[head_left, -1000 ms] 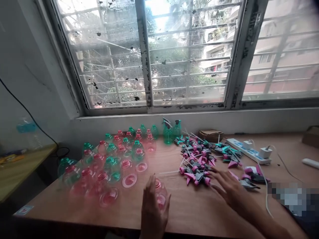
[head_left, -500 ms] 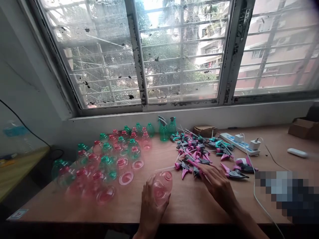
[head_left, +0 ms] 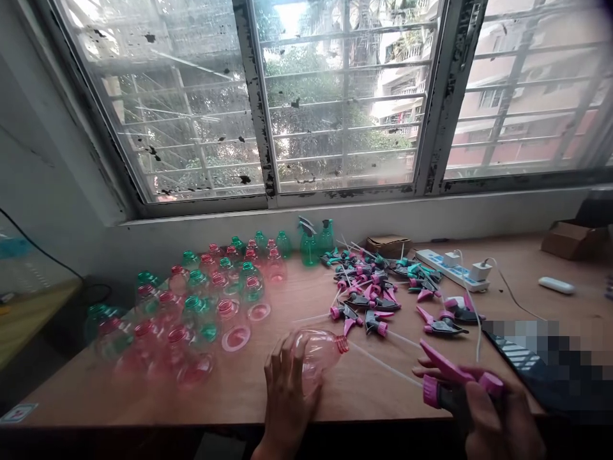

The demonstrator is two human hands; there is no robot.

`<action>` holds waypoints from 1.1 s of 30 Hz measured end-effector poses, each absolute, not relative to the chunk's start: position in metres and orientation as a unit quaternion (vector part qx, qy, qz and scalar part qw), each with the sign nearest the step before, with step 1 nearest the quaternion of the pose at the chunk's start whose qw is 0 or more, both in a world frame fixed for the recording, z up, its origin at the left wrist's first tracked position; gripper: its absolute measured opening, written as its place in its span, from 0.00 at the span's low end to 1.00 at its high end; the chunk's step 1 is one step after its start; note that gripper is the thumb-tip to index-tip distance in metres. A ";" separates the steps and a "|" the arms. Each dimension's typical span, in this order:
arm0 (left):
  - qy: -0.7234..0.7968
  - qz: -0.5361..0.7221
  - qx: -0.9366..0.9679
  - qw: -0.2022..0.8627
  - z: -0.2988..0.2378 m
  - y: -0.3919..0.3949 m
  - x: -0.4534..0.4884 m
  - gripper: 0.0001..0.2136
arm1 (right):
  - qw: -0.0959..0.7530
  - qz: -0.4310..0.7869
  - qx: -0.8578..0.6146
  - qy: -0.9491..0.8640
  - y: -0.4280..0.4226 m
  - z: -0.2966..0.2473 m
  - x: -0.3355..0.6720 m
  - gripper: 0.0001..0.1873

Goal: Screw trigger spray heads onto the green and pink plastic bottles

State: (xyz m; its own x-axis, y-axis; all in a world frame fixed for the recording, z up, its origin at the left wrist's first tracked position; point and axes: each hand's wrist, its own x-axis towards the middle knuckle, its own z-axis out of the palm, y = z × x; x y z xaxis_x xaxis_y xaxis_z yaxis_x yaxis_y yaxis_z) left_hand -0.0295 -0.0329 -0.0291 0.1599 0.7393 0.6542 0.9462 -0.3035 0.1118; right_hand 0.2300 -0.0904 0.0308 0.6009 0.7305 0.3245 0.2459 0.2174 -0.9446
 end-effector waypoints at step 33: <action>-0.518 -0.369 -0.706 -0.311 -0.010 -0.031 -0.044 0.36 | 0.470 0.428 -0.506 -0.583 -0.020 -0.017 0.212 0.13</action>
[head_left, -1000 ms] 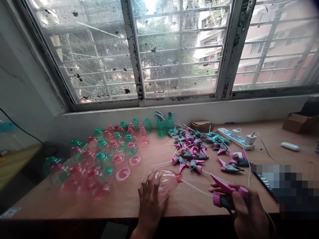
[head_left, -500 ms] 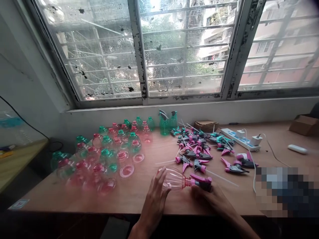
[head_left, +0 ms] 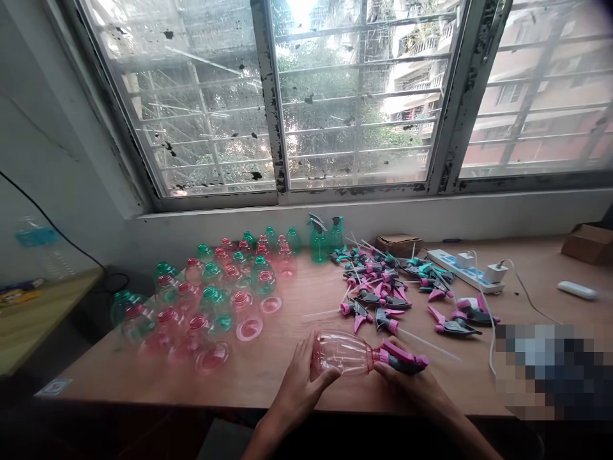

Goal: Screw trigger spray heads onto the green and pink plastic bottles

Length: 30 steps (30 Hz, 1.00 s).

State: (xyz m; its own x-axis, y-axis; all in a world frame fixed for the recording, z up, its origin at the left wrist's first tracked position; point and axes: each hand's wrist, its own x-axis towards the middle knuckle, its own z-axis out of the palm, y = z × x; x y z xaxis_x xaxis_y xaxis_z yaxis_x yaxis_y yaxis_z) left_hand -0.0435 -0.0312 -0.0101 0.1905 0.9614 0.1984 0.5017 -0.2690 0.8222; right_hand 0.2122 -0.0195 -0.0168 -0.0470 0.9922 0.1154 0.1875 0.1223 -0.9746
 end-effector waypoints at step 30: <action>0.382 0.419 0.672 0.476 -0.013 -0.032 -0.052 0.48 | 0.460 0.546 -0.435 -0.549 -0.020 -0.027 0.210 0.18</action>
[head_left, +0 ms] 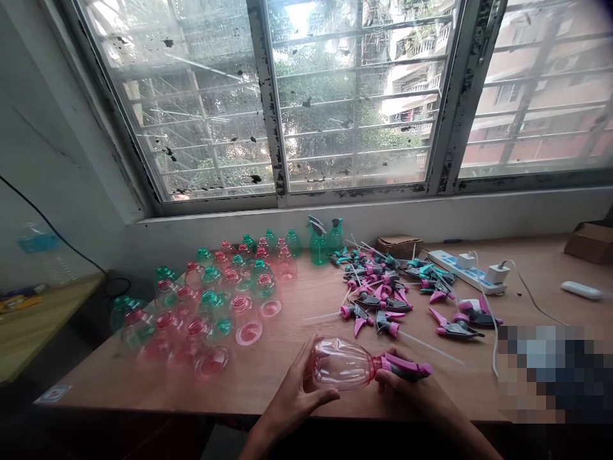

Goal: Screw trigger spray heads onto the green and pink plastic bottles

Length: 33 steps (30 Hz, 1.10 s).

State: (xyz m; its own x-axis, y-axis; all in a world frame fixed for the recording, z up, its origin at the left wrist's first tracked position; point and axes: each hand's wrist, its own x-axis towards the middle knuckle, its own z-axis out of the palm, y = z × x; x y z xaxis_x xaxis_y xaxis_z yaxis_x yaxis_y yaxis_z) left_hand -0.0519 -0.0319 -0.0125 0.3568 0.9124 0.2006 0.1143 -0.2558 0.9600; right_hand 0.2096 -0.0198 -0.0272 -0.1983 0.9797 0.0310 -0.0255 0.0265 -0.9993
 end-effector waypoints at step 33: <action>0.451 0.375 0.769 0.253 -0.025 -0.034 -0.049 0.50 | 0.460 0.542 -0.456 -0.535 -0.020 -0.024 0.211 0.22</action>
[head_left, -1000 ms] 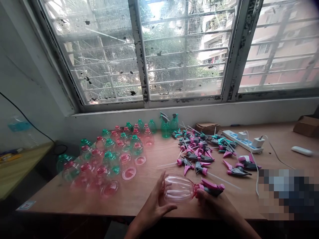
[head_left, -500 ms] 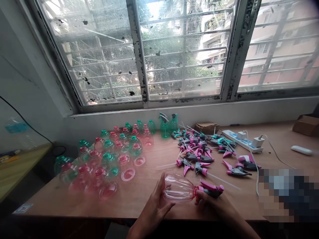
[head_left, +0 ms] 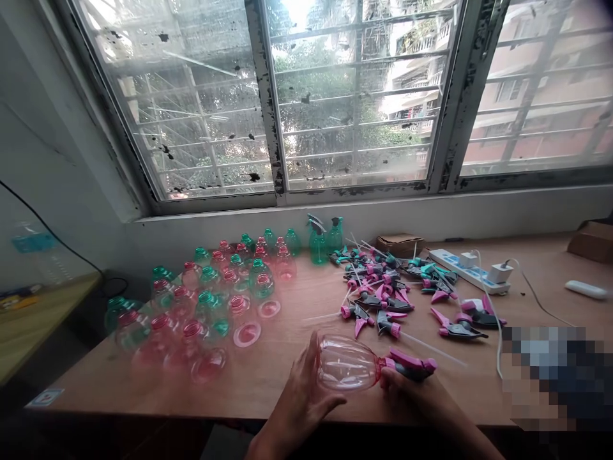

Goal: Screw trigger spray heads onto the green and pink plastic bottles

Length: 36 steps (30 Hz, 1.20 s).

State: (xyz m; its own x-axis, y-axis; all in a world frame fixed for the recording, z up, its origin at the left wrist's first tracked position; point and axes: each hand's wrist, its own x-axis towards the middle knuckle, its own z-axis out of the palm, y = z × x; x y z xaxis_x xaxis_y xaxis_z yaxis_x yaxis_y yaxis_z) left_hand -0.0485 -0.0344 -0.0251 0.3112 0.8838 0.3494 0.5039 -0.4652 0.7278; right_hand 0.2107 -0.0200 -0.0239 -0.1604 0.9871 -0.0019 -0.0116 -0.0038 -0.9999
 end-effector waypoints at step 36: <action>0.467 0.327 0.812 0.126 -0.028 -0.039 -0.044 0.41 | 0.497 0.573 -0.423 -0.496 -0.019 -0.035 0.214 0.22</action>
